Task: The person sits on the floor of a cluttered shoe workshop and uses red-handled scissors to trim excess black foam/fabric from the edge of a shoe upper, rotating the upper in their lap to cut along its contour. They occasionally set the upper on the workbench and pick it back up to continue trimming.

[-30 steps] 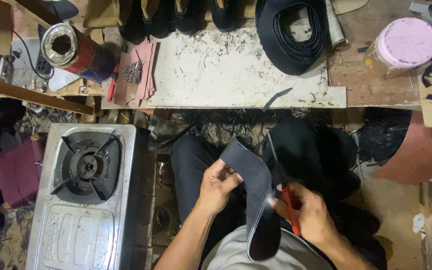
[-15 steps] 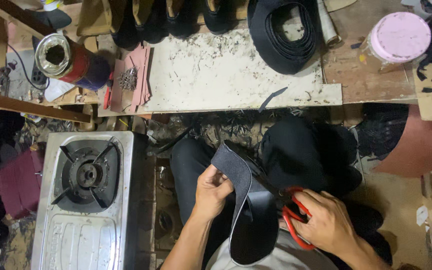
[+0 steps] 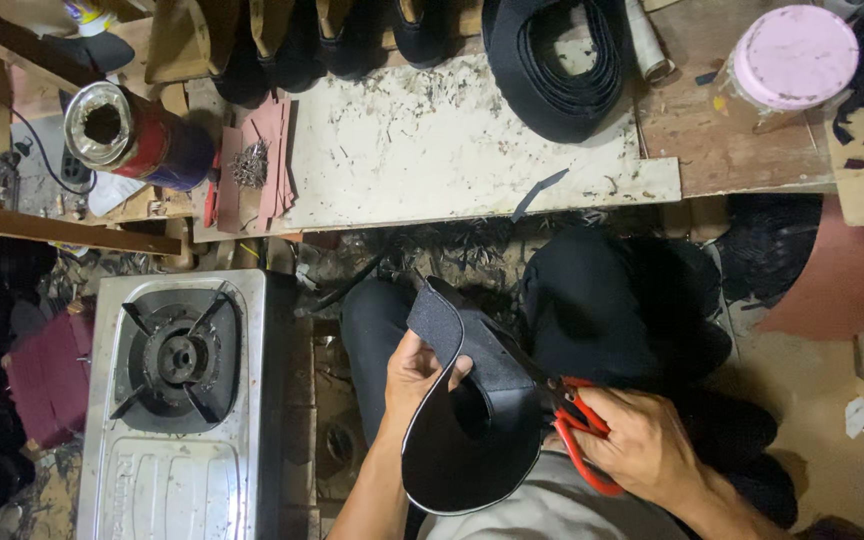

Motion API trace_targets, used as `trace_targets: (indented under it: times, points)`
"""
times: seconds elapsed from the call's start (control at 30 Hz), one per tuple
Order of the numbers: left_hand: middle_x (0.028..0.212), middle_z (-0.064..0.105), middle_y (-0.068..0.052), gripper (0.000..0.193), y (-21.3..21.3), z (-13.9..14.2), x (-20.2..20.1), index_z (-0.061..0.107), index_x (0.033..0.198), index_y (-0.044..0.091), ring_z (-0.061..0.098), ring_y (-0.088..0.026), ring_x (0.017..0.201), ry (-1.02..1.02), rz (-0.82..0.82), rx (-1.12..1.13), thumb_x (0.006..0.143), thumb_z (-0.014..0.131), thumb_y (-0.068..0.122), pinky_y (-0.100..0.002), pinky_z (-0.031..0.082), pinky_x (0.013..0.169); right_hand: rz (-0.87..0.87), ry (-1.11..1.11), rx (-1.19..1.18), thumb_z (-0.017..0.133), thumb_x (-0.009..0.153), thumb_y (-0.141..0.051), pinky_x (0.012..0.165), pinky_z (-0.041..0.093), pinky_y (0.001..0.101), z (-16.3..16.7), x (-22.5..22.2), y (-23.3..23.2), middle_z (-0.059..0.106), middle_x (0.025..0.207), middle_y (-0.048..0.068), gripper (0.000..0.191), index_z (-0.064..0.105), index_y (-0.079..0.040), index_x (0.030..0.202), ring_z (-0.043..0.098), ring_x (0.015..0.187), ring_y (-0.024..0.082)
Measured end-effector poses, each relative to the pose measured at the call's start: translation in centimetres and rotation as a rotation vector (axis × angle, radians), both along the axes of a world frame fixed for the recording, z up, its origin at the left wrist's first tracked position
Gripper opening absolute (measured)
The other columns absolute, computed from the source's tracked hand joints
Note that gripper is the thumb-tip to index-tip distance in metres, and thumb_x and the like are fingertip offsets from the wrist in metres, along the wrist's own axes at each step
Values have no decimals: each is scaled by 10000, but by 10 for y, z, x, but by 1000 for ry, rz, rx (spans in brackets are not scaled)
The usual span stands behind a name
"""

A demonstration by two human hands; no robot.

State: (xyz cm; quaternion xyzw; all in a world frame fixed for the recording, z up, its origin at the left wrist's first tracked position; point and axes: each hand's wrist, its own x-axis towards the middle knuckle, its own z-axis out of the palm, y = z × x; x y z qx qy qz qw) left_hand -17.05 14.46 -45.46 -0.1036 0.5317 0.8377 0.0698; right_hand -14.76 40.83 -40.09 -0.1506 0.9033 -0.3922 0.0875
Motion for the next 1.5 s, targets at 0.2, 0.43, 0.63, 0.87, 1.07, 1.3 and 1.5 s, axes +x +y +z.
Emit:
trace_targets:
  times: [0.2,0.43,0.63,0.87,1.07,1.3,1.5]
  points:
    - [1179,719,-37,543,6,2,3,598,1379,40,698,-109,1046,75,-86,12,871,716,-111,-251,572,909,-53,-58,42,834,722,-325,579,585,373,5,-4,-1,762,759,98,435,718,-62,1049,744,630,272]
    - [939,669,0,599,0,-13,5,596,1402,55,576,-66,711,47,-123,-29,860,748,-150,-241,456,600,-12,34,38,851,712,-332,556,569,389,1,-5,0,749,750,115,408,716,-55,980,736,642,302]
    - [1047,668,24,629,0,-1,6,561,1425,60,603,-44,859,0,-107,16,851,733,-132,-218,491,723,-48,-101,27,865,708,-336,538,572,370,1,-4,0,754,706,100,395,735,-84,984,747,603,272]
    - [1057,636,4,625,-5,25,-4,578,1443,26,573,-65,868,100,-84,11,841,745,2,-229,467,778,-58,-109,43,899,626,-358,548,577,364,18,-6,0,763,768,82,558,732,-97,1090,737,573,260]
    - [959,641,-33,597,-9,18,1,639,1381,15,583,-105,839,-19,-165,66,799,769,34,-263,498,787,-71,167,87,890,620,-336,592,570,374,19,-9,-1,756,859,95,530,716,-80,1051,717,645,293]
    - [1135,686,-12,602,-16,14,6,647,1368,1,600,-98,991,-37,-195,-156,797,829,55,-257,478,868,45,323,291,881,575,-466,607,529,400,17,-16,8,737,881,83,633,733,-65,1041,692,657,306]
    - [1363,654,-33,638,-18,24,7,580,1418,-3,605,-114,1254,87,-218,73,823,808,37,-252,448,1081,187,422,309,862,588,-517,589,509,383,24,-25,17,732,900,80,620,723,-49,970,700,670,259]
